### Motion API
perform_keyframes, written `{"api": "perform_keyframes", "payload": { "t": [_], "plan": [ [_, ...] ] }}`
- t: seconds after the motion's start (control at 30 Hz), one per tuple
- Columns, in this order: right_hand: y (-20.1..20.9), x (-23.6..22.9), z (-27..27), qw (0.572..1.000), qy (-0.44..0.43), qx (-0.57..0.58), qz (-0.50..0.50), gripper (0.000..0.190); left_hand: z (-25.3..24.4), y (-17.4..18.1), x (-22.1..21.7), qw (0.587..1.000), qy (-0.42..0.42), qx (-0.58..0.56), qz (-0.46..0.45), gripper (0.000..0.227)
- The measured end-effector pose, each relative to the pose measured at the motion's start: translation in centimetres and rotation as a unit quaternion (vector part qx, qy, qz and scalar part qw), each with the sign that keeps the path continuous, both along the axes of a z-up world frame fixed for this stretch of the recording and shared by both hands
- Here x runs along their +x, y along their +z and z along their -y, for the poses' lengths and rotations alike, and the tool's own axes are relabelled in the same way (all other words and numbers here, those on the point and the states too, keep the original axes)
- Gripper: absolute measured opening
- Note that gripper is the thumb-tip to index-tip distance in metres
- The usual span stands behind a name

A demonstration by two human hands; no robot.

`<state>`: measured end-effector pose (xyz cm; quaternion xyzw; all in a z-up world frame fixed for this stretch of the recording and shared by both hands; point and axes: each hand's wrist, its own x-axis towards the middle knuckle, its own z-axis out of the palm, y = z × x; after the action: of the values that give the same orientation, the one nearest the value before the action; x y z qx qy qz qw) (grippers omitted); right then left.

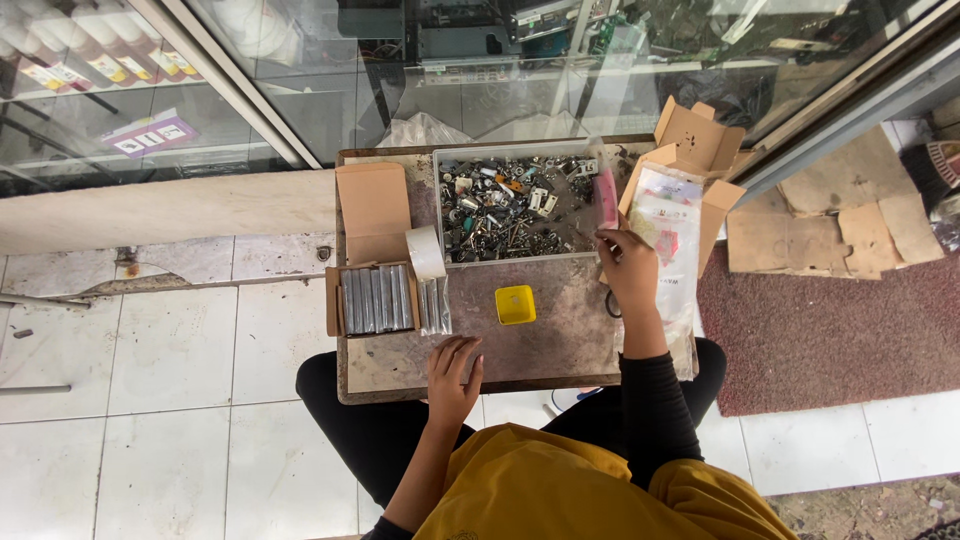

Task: The person sits on the floor and sorts small metal keychains from a yellow container into clear plastic bags. They use scissors to cut the bags and tape to seal them, then place the packaged items into a cardboard box.

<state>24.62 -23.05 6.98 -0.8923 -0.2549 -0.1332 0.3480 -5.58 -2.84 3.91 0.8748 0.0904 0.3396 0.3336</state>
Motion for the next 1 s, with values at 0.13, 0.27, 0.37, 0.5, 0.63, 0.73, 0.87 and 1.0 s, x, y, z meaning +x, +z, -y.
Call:
{"api": "perform_keyframes", "payload": {
  "t": [0.13, 0.27, 0.37, 0.5, 0.63, 0.73, 0.87, 1.0],
  "plan": [
    [-1.6, 1.7, -0.8, 1.0, 0.006, -0.013, 0.019, 0.011, 0.0, -0.6, 0.3, 1.0, 0.003, 0.007, -0.014, 0.036],
    [-2.7, 2.7, -2.6, 0.991, 0.014, -0.121, 0.063, 0.017, 0.0, -2.2, 0.6, 0.999, 0.005, 0.041, -0.001, 0.039],
    [-3.8, 4.4, -3.4, 0.971, -0.015, -0.24, -0.009, 0.023, 0.1, -3.7, 0.7, 0.995, 0.02, 0.101, 0.017, 0.038],
    [-3.4, 6.1, -5.0, 0.92, -0.019, -0.383, -0.08, 0.027, 0.2, -3.5, 0.4, 0.991, 0.034, 0.13, 0.022, 0.035],
    [-4.0, 6.4, -4.5, 0.921, -0.011, -0.383, -0.071, 0.033, 0.0, -3.9, 0.5, 0.991, 0.043, 0.123, 0.026, 0.033],
    [-4.2, 6.0, -3.9, 0.945, -0.027, -0.32, -0.059, 0.023, 0.0, -4.4, 0.5, 0.992, 0.054, 0.113, 0.029, 0.032],
    [-4.7, 5.2, -3.0, 0.996, -0.007, -0.091, -0.012, 0.02, 0.1, -3.7, 0.7, 0.993, 0.043, 0.1, 0.04, 0.029],
    [-1.1, 3.1, -3.6, 0.992, 0.091, 0.088, 0.001, 0.027, 0.8, -1.3, 2.4, 0.996, -0.019, 0.033, 0.075, 0.026]
  ]
}}
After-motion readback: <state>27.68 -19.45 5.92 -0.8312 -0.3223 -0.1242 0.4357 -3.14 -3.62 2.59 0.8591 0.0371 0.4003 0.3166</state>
